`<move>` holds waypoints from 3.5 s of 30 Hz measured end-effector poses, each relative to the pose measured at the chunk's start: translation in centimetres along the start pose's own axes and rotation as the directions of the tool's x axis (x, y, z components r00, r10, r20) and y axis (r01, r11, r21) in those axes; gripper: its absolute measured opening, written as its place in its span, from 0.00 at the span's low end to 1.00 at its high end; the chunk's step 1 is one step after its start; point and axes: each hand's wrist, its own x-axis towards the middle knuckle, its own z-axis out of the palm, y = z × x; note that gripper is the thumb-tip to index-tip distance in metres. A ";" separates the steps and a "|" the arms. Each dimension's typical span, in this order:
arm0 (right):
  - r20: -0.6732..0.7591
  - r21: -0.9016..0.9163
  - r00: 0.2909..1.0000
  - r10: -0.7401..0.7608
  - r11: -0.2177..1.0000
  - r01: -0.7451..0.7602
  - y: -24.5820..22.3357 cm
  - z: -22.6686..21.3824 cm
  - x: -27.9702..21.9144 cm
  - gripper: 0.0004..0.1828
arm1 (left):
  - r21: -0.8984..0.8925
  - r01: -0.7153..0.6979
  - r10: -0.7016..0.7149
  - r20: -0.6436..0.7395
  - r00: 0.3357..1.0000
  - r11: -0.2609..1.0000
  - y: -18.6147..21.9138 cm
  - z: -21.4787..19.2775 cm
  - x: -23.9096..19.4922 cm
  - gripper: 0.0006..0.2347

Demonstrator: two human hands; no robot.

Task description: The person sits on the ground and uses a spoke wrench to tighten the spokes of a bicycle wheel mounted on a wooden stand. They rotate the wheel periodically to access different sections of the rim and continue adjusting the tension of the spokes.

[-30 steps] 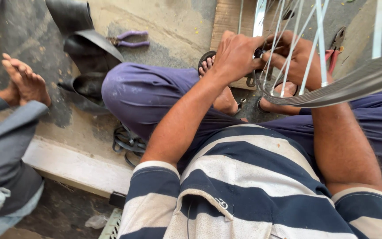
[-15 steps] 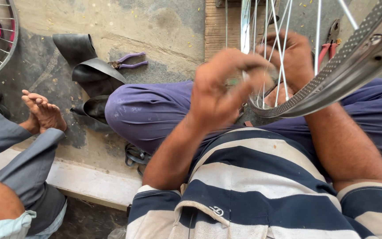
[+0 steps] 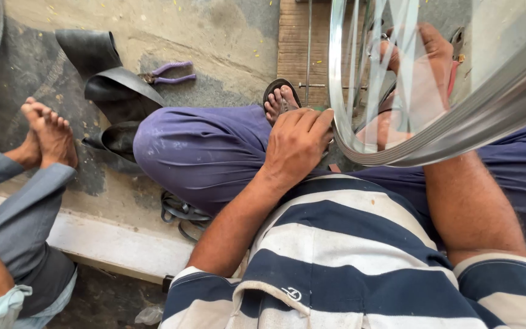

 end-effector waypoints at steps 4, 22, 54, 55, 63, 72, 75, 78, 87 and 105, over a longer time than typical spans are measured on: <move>0.057 -0.137 0.995 -0.079 0.987 0.087 -1.8 0.1 -0.6 0.15 | -0.001 -0.087 0.087 -0.011 0.996 0.996 0.2 0.5 -0.8 0.15; 0.118 0.040 0.987 -0.109 0.994 0.105 1.3 -0.6 0.1 0.15 | 0.043 -0.160 0.163 -0.062 0.985 0.986 0.2 0.7 -0.2 0.11; 0.434 -0.176 0.870 0.233 0.969 -0.172 -3.8 1.3 -2.7 0.20 | -0.595 0.247 -0.215 0.125 0.969 0.765 -8.9 11.1 9.0 0.44; 0.415 -0.193 0.889 0.192 0.974 -0.120 -3.7 1.7 -2.7 0.16 | -0.594 0.250 -0.218 0.127 0.968 0.764 -8.9 11.2 9.0 0.44; 0.424 -0.204 0.888 0.178 0.974 -0.098 -3.2 1.8 -2.3 0.19 | -0.605 0.259 -0.225 0.134 0.965 0.753 -9.3 12.4 8.9 0.44; 0.472 -0.221 0.863 0.180 0.972 -0.081 -3.2 1.8 -2.4 0.17 | -0.598 0.140 -0.146 0.038 0.989 0.789 -9.7 12.3 8.6 0.38; 0.499 -0.236 0.857 0.125 0.972 -0.004 -3.4 1.7 -2.4 0.16 | -0.618 0.184 -0.169 0.084 0.982 0.764 -9.7 12.3 8.8 0.39; 0.400 -0.371 0.912 0.091 0.926 0.070 -3.3 2.5 -2.7 0.13 | -0.633 0.207 -0.169 0.119 0.978 0.746 -9.9 12.2 8.6 0.39; 0.212 -0.600 0.967 -0.141 0.762 0.243 -4.7 6.7 -3.4 0.17 | -0.596 0.209 -0.188 0.098 0.977 0.776 -10.1 12.2 8.6 0.41; 0.408 -0.435 0.904 -0.125 0.845 0.312 -2.5 1.7 -4.0 0.15 | -0.562 0.255 -0.238 0.104 0.966 0.787 -9.6 12.0 9.2 0.44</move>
